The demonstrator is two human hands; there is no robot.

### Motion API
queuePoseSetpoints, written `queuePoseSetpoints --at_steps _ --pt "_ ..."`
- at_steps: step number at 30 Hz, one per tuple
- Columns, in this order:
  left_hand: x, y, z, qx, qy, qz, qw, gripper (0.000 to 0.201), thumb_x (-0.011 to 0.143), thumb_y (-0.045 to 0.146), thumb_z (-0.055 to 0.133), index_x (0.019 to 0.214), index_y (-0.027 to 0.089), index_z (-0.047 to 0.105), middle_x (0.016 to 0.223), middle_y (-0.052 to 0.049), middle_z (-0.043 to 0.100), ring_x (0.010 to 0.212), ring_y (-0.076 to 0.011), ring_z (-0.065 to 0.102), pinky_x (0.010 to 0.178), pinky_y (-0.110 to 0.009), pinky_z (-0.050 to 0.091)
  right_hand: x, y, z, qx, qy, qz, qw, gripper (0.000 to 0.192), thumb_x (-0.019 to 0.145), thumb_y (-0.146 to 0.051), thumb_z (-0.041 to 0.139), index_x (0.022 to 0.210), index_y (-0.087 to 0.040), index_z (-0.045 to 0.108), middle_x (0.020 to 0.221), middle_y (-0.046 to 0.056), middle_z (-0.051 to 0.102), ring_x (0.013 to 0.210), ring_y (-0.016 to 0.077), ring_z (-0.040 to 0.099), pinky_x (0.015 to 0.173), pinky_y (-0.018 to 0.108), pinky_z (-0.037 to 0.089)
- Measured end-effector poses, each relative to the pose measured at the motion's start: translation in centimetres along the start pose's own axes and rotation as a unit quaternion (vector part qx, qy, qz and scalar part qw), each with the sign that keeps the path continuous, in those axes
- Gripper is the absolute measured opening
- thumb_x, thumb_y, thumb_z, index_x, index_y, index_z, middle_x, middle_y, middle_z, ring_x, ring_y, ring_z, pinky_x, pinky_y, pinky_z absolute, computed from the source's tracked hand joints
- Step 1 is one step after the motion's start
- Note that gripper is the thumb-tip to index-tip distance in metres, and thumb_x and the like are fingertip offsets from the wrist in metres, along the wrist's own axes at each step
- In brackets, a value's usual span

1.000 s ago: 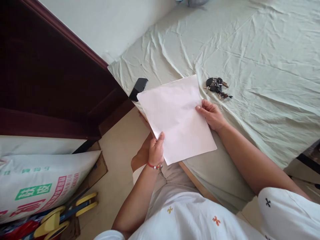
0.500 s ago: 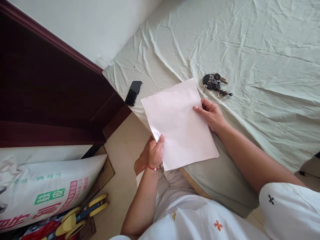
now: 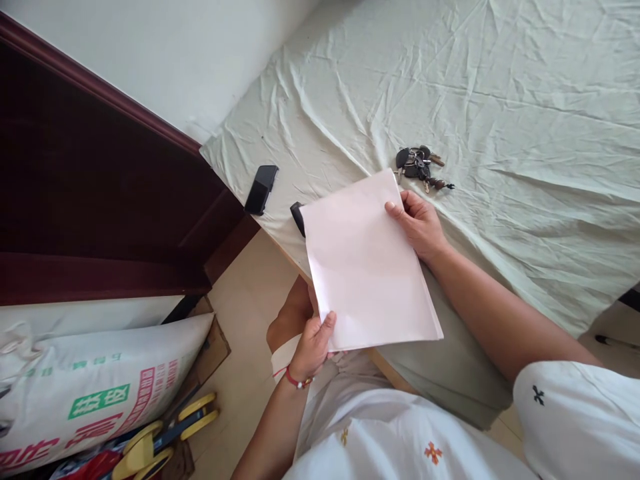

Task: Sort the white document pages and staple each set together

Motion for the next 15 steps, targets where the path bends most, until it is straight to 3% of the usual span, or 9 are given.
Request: queuePoseSetpoints --at_steps 7,12,15 --pt "-2.3 -3.7 0.1 -0.065 -0.001 -0.077 0.995 0.079 0.070 0.090 0.073 0.093 0.014 0.069 0.054 -0.001 0.065 0.034 -0.0080 0.044 0.033 -0.021 0.021 0.1 0.4 0.0 -0.053 -0.013 -0.043 0.998 0.046 0.075 -0.058 0.093 0.082 -0.025 0.061 0.073 -0.001 0.059 0.061 0.0138 0.052 0.052 0.028 0.044" --pt "-3.5 -5.2 1.3 -0.092 -0.096 -0.107 0.985 0.081 0.076 0.088 0.069 0.100 0.011 0.069 0.052 -0.004 0.066 0.034 -0.0046 0.031 0.038 -0.021 0.015 0.2 0.6 -0.2 -0.060 -0.004 -0.047 0.997 0.045 0.076 -0.058 0.090 0.083 -0.026 0.060 0.074 -0.001 0.060 0.061 0.0146 0.052 0.051 0.029 0.044" --pt "-3.8 -5.9 1.5 -0.086 -0.107 -0.120 0.983 0.083 0.074 0.091 0.068 0.097 0.011 0.070 0.047 -0.003 0.062 0.034 -0.0053 0.028 0.039 -0.022 0.012 0.3 0.7 -0.1 -0.074 -0.005 -0.052 0.996 0.042 0.077 -0.057 0.090 0.085 -0.026 0.061 0.074 -0.001 0.059 0.062 0.0144 0.051 0.052 0.028 0.043"
Point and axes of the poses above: each hand's wrist, its own x-axis towards the middle knuckle, its own z-axis out of the palm, y = z × x, the point moved 4 cm from there along x, towards the middle knuckle
